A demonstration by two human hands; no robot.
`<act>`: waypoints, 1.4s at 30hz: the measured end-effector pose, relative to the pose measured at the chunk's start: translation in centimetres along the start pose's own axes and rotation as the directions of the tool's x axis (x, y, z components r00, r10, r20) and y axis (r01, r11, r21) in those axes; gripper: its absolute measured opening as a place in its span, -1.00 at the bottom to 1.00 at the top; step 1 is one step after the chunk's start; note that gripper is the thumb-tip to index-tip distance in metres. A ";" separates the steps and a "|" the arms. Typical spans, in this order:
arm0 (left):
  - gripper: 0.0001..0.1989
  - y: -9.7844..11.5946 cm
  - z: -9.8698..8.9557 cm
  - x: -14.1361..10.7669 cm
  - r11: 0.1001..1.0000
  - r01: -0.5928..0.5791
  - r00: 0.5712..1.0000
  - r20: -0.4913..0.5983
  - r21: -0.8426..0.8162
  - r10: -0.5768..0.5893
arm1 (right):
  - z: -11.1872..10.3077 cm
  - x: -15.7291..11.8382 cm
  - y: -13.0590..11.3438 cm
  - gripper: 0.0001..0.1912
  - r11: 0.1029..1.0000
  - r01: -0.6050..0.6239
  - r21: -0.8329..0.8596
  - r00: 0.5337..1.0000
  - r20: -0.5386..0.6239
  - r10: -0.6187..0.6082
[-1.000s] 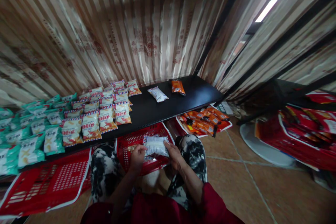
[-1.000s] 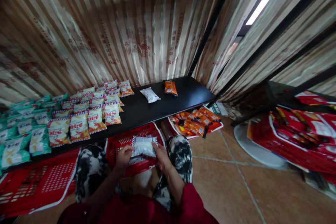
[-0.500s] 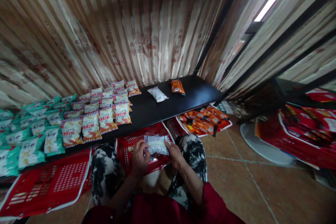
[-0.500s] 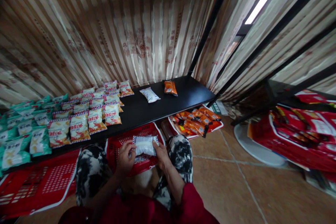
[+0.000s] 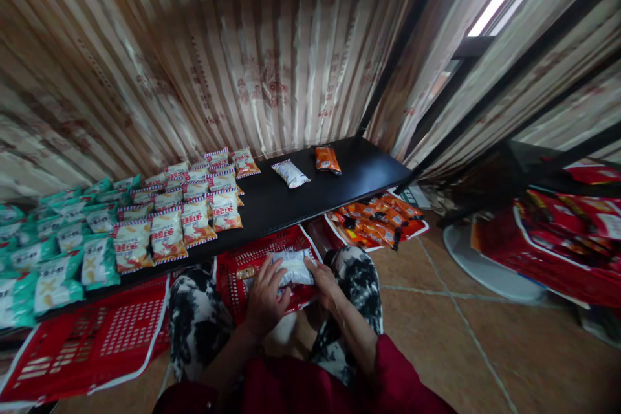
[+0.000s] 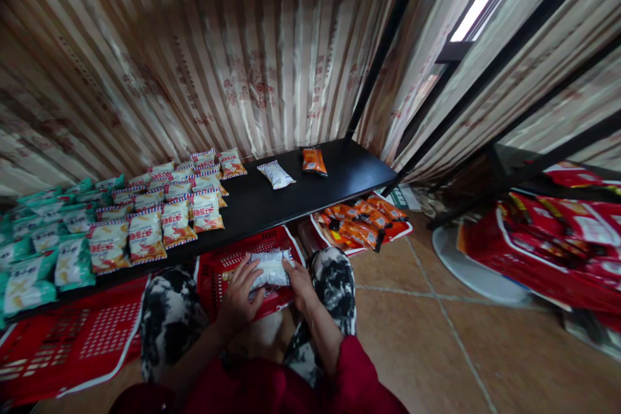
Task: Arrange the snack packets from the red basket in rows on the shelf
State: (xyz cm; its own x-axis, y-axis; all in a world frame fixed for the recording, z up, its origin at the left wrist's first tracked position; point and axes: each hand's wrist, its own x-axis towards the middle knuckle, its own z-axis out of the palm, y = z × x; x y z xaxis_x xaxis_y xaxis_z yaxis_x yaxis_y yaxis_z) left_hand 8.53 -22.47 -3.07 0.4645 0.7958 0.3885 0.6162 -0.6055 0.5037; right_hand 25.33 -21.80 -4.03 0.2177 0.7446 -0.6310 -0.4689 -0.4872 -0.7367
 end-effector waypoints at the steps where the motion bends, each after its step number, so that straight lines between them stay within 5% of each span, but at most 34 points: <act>1: -0.66 0.0 -0.1 0.0 1.000 -0.015 1.000 0.012 0.002 0.015 | 0.1 0.0 -0.1 -0.82 1.000 -0.009 0.019 1.000 -0.001 0.009; 13: -0.52 -0.6 -0.3 -0.2 0.991 -0.122 0.977 0.180 0.053 0.111 | -0.6 0.7 0.5 -0.78 0.998 -0.063 0.017 0.997 0.044 0.062; 32: -0.67 -0.7 -1.7 1.0 0.974 -0.222 0.963 0.168 0.047 0.211 | -0.7 -0.4 -0.2 -0.72 0.981 -0.112 -0.158 0.994 -0.003 0.113; 37: -0.70 -0.1 -2.6 1.6 0.977 -0.214 0.959 0.196 0.024 0.205 | -1.3 0.6 1.1 -0.65 0.966 0.048 -0.253 0.997 0.070 -0.031; 42: -0.71 0.5 -3.5 2.1 0.987 -0.158 0.959 0.240 -0.001 0.154 | -1.8 1.5 1.3 -0.66 0.809 0.216 -0.547 0.975 0.075 -0.209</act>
State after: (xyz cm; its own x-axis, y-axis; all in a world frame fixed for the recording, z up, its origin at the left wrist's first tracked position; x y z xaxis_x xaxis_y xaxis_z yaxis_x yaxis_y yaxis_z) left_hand 7.63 -21.16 0.68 0.6926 0.6710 0.2646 0.5342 -0.7237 0.4370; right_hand 26.55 -22.16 -6.40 0.2459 0.8622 -0.4429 0.1362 -0.4831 -0.8649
